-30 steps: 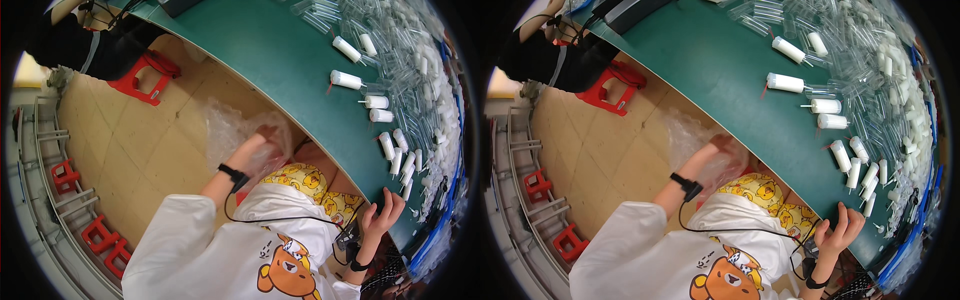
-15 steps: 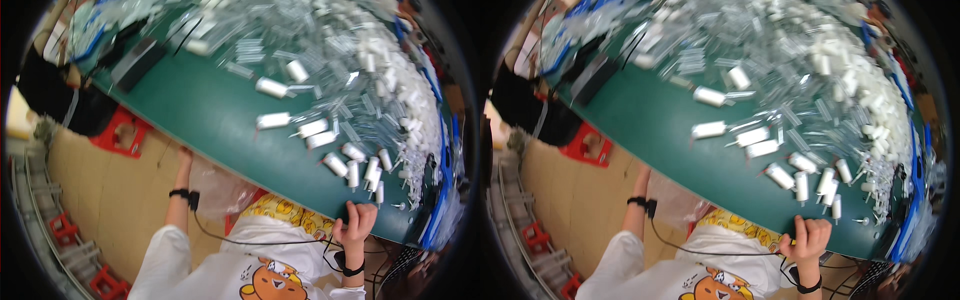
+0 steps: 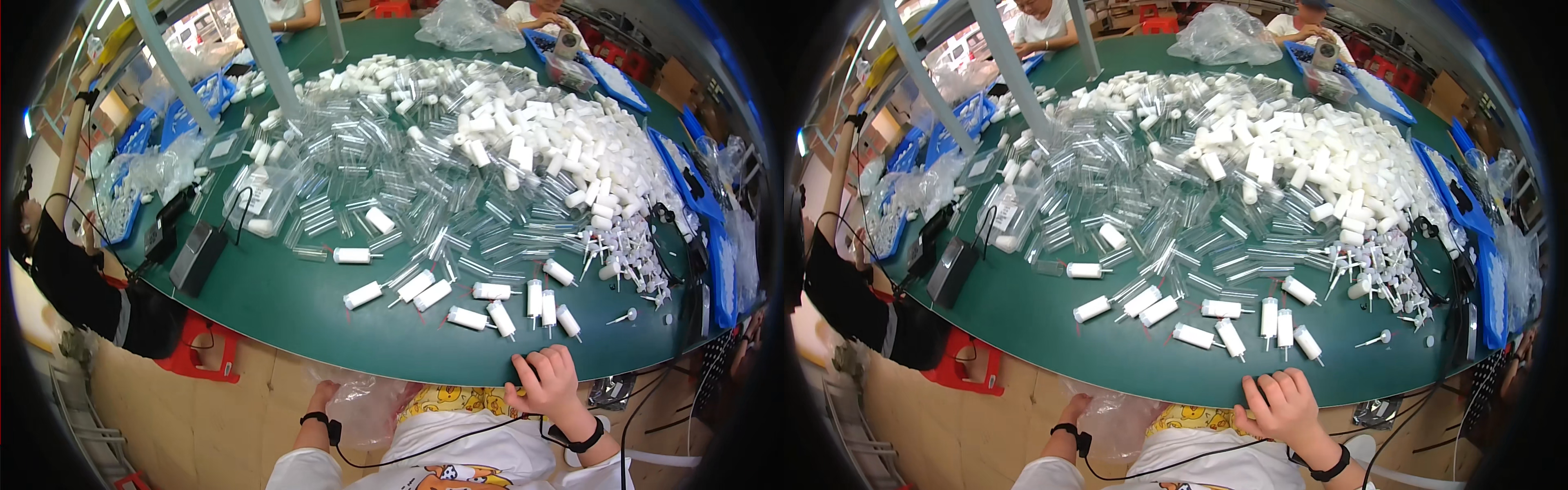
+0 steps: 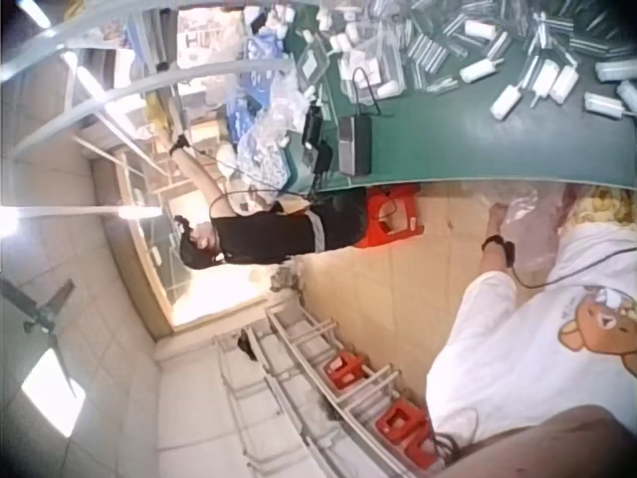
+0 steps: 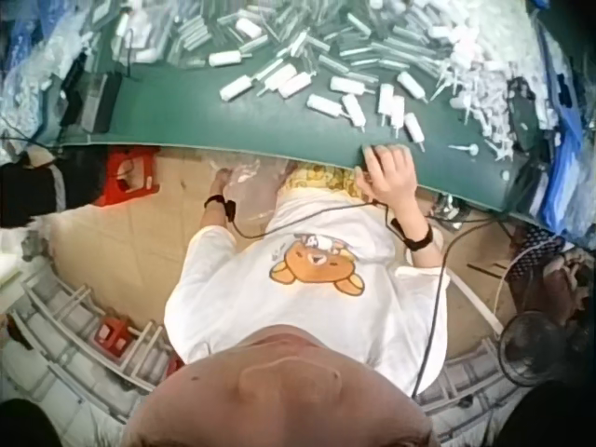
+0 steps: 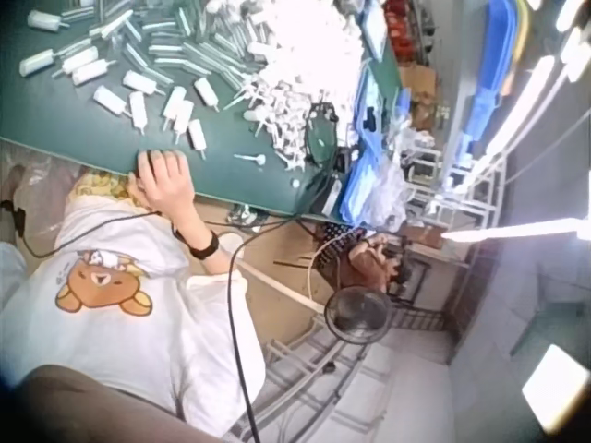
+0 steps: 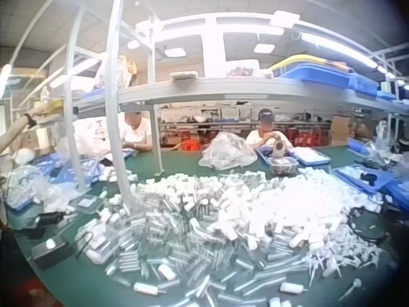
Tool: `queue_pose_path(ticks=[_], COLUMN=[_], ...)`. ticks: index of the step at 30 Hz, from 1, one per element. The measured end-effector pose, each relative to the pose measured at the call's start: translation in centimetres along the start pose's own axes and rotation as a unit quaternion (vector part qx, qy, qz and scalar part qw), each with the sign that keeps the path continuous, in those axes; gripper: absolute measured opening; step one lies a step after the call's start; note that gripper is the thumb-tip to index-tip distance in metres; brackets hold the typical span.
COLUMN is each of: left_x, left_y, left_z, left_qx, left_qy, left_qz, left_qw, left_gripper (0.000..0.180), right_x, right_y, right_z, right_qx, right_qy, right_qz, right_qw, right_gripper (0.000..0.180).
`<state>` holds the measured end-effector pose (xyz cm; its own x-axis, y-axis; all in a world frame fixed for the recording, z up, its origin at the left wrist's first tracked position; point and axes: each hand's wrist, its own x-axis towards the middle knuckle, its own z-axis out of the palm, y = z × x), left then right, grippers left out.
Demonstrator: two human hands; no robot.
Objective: The person assembles components by hand by inserting a white cylinder into a clear tube, fitting a white cap with wires onto it, and placing the unit on the table. They then pour more white cylinders from a bag onto the table and repeat the assembly process.
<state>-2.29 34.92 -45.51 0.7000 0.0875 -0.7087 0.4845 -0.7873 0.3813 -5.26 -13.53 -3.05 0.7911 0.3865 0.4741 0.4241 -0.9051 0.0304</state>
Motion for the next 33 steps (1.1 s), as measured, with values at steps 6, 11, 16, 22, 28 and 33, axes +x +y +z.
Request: queue_pose_path(ticks=[6, 11, 16, 22, 28, 33], left_x=[-0.4, -1.0, -11.2, -26.8, -34.3, -33.3], left_y=[0.6, 1.4, 16.6, 31.5, 40.8, 45.6], left_z=[-3.3, -6.0, -10.8, -10.8, -11.9, -10.4], left_qx=[-0.165, -0.044, -0.101, 0.169, 0.098, 0.074], left_qy=[0.026, 0.354, -0.047, -0.156, -0.171, 0.101], left_qz=[-0.123, 0.099, 0.240, 0.483, 0.644, 0.751], left_qw=[0.978, 0.929, 0.964, 0.845, 0.739, 0.648], left_gripper=[0.036, 0.039, 0.032, 0.021, 0.011, 0.008], right_x=[0.4, 1.3, 1.6, 0.9, 2.2, 3.9], right_y=[-0.1, 0.0, 0.4, 2.8, 10.1, 17.6], right_z=[-0.9, -1.2, -1.5, -4.4, -9.2, -8.1], right_qx=[0.004, 0.098, 0.124, 0.301, 0.299, 0.117], right_qy=[0.001, -0.018, -0.049, -0.108, -0.110, -0.053], right_qz=[0.029, 0.054, 0.059, 0.063, 0.113, 0.178], right_qw=[1.000, 0.994, 0.989, 0.945, 0.941, 0.976], right_gripper=[0.031, 0.030, 0.026, 0.024, 0.021, 0.023])
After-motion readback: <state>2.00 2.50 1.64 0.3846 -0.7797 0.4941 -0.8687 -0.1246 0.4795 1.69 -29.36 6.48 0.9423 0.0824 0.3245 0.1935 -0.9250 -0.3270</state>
